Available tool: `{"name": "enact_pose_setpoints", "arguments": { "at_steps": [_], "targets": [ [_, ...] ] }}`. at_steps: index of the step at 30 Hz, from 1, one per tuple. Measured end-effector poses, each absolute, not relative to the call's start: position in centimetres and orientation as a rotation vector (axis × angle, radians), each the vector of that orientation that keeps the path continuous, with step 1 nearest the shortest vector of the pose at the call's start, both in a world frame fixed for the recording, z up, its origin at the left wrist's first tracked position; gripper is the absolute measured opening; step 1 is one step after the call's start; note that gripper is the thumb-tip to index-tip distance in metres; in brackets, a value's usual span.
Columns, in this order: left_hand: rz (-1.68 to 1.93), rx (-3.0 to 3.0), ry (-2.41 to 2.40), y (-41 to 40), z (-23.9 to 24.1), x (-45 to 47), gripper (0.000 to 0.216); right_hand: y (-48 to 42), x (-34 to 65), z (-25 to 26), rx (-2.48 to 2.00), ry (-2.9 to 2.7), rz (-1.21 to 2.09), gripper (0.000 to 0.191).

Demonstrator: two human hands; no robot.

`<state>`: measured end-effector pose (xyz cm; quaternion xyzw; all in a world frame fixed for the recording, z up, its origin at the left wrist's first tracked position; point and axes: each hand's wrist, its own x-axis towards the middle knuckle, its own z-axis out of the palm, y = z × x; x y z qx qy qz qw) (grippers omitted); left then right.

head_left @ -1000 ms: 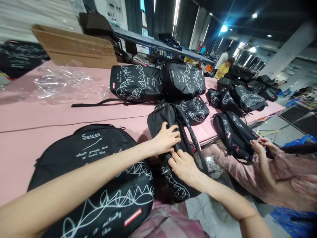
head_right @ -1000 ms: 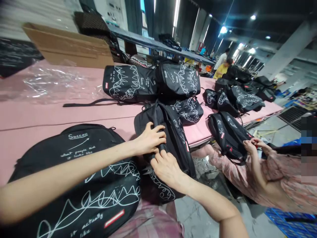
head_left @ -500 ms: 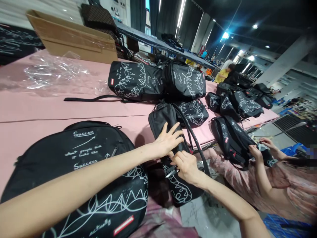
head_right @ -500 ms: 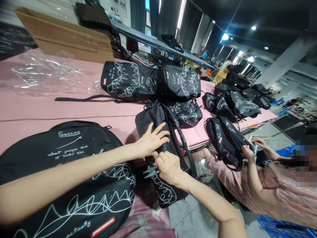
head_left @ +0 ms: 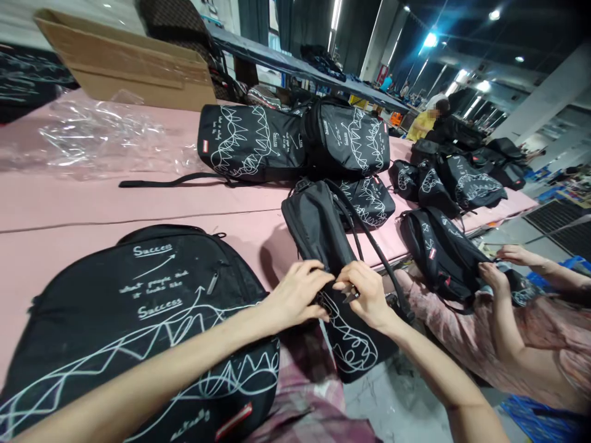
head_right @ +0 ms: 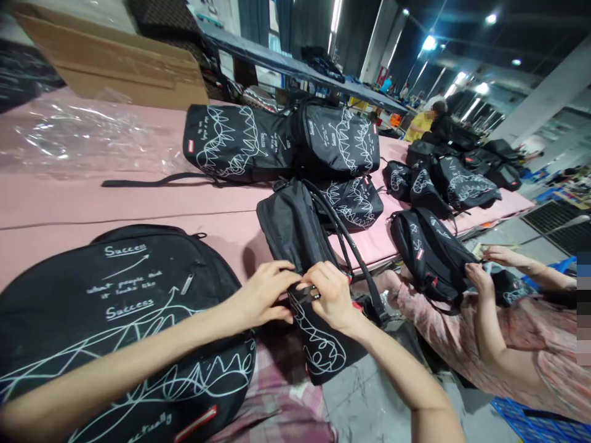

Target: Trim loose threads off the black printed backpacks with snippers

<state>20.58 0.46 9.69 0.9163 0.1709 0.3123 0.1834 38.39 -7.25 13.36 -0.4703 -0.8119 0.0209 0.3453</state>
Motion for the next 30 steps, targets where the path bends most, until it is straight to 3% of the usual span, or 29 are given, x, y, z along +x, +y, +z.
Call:
{"name": "enact_pose_setpoints", "arguments": {
  "at_steps": [8, 11, 13, 16, 18, 21, 24, 30],
  "targets": [
    [0.497, 2.533, 0.661, 1.4, 14.5, 19.1, 0.041, -6.6, 37.3, 16.6, -1.246, -2.000, 0.342, 0.008],
    [0.453, 2.628, 0.586, 0.0, 14.6, 17.8, 0.033, -7.5, 37.9, 17.9, -1.367, -2.248, 0.538, 0.026],
    [0.507, 2.675, 0.559, -2.0, 13.4, 17.2, 0.029, -8.6, 38.2, 18.1, -1.428, -2.401, 0.579, 0.030],
    [0.808, 2.724, 0.588, -5.7, 10.6, 16.7, 0.012, -11.0, 38.4, 17.5, -1.416, -2.570, 0.624, 0.015],
    [0.981, 2.698, 0.642, -8.0, 8.9, 16.6, 0.009, -12.9, 38.3, 16.3, -1.373, -2.613, 0.554, 0.005],
    [1.019, 2.626, 0.662, -10.0, 7.4, 16.3, 0.026, -15.5, 38.3, 13.7, -1.241, -2.587, 0.190, 0.018],
    [1.022, 2.611, 0.537, -10.6, 6.5, 16.1, 0.027, -17.1, 38.3, 11.5, -1.115, -2.524, -0.103, 0.019],
    [1.015, 2.580, 0.351, -10.5, 5.4, 15.9, 0.022, -17.7, 37.8, 10.4, -0.963, -2.520, -0.266, 0.023]
  ]
}}
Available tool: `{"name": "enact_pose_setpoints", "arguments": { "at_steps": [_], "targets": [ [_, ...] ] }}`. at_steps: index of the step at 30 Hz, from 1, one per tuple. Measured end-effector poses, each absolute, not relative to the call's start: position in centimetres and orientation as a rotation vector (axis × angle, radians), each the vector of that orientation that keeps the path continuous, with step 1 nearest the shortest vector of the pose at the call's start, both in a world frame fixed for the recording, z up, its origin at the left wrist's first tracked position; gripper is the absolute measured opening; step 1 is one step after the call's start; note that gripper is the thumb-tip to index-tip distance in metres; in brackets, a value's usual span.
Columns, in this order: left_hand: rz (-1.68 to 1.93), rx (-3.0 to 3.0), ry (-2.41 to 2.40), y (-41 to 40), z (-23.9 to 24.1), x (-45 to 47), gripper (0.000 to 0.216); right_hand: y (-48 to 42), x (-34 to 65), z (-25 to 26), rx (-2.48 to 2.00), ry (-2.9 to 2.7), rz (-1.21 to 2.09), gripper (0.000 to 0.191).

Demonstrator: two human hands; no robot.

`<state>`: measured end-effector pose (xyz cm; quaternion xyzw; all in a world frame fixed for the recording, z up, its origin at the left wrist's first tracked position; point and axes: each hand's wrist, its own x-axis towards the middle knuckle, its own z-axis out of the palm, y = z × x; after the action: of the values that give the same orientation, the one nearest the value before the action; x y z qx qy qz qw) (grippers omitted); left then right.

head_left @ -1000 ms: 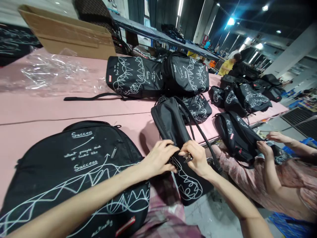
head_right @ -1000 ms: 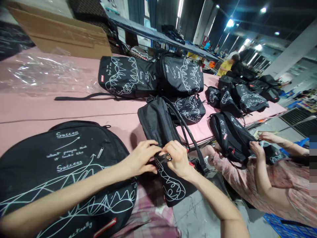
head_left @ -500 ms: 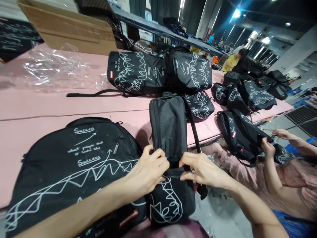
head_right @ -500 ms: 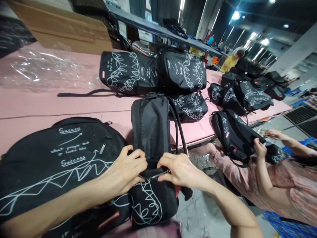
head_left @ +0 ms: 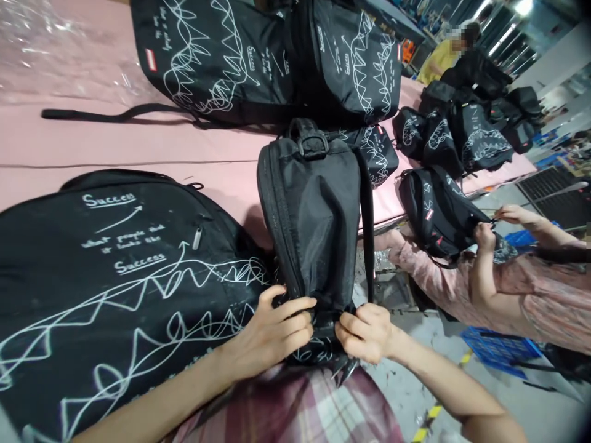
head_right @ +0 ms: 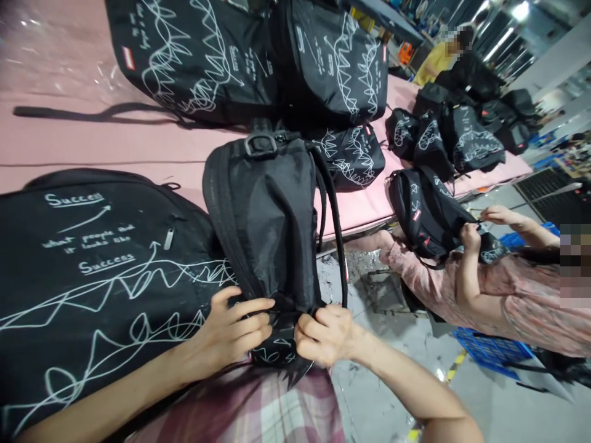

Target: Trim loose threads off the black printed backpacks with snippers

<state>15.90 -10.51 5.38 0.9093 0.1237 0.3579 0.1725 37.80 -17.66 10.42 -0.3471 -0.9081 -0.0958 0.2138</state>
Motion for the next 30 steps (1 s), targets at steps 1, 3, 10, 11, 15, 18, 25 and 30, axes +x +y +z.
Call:
{"name": "enact_pose_setpoints", "arguments": {
  "at_steps": [1, 3, 10, 11, 15, 18, 25, 30],
  "targets": [
    [1.009, 2.561, 0.340, -10.4, 5.4, 15.9, 0.022, -17.6, 37.8, 10.5, -0.956, -2.528, -0.275, 0.023],
    [0.982, 2.521, 0.322, -10.2, 5.6, 15.8, 0.023, -17.4, 37.9, 10.7, -0.953, -2.550, -0.277, 0.024],
    [0.835, 2.491, 0.293, -9.8, 6.0, 15.7, 0.022, -17.4, 38.3, 10.8, -0.966, -2.593, -0.226, 0.020],
    [0.811, 2.491, 0.311, -9.8, 5.9, 15.6, 0.023, -17.4, 38.3, 10.9, -0.990, -2.588, -0.201, 0.020],
    [0.911, 2.442, 0.419, -9.7, 6.0, 15.0, 0.013, -16.9, 37.6, 11.4, -1.238, -2.418, 0.025, 0.017],
    [1.115, 2.338, 0.578, -7.6, 7.4, 14.3, 0.021, -15.6, 36.1, 11.4, -1.319, -2.192, 0.108, 0.017],
    [1.131, 1.130, 1.302, 2.9, 11.5, 15.5, 0.058, -12.4, 31.4, 9.6, -1.227, -2.054, 0.167, 0.022],
    [1.163, 0.732, 1.150, 3.5, 12.1, 16.8, 0.040, -12.9, 31.6, 9.9, -1.079, -1.855, 0.580, 0.019]
  ]
}}
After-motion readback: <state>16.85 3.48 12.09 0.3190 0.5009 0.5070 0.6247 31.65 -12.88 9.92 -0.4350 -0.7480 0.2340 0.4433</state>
